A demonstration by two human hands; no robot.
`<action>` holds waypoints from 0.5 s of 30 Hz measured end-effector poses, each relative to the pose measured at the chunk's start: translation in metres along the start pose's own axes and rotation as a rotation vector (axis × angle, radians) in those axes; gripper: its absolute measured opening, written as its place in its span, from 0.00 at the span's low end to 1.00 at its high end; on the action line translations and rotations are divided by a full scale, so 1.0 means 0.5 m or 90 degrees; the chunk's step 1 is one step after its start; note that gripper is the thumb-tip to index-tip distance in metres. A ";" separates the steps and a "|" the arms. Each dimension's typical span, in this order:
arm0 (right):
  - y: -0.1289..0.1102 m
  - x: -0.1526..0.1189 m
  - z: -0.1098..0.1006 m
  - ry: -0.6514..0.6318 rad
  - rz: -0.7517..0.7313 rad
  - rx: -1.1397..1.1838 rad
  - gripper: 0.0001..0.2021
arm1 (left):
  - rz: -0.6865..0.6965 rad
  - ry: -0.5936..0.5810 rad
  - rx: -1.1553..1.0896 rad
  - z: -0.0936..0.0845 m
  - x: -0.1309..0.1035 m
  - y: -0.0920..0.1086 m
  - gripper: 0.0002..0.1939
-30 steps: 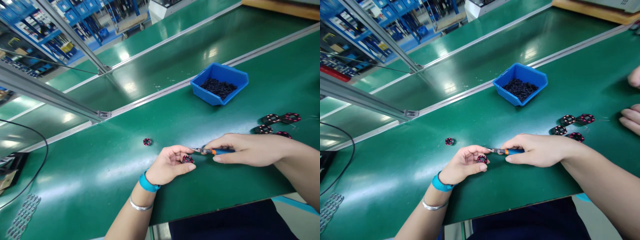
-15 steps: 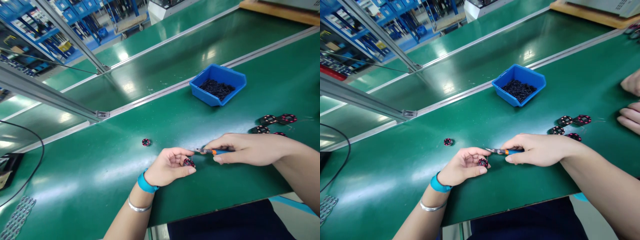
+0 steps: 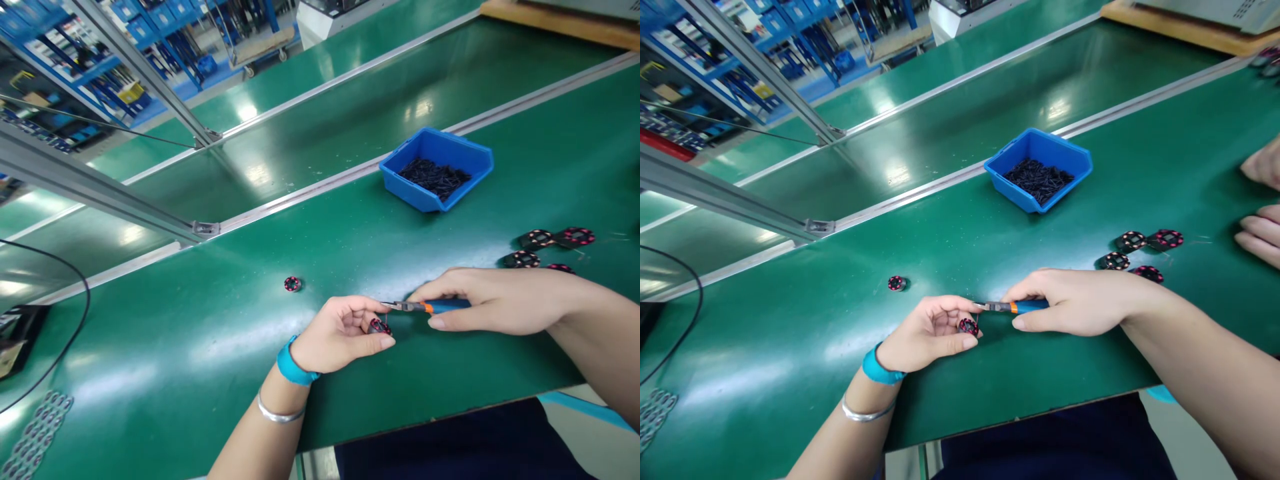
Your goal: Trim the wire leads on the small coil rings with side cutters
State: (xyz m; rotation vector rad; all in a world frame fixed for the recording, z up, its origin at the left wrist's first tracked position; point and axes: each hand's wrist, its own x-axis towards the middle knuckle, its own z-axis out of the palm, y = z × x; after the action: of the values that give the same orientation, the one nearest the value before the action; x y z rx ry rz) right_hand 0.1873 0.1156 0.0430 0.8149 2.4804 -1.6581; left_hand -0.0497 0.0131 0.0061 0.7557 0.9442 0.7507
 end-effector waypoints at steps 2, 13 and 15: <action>0.001 0.000 0.000 -0.021 0.008 0.000 0.13 | 0.001 0.001 0.000 0.001 0.000 0.001 0.21; -0.001 0.000 0.001 -0.044 0.010 -0.026 0.15 | 0.014 -0.009 -0.003 0.002 0.000 -0.001 0.21; -0.001 0.000 0.002 -0.054 0.013 -0.031 0.16 | 0.014 -0.010 -0.004 0.003 -0.001 -0.001 0.21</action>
State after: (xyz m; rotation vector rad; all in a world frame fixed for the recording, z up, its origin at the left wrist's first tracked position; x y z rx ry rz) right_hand 0.1866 0.1148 0.0431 0.7461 2.4376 -1.5843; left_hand -0.0485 0.0122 0.0065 0.7663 0.9197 0.7658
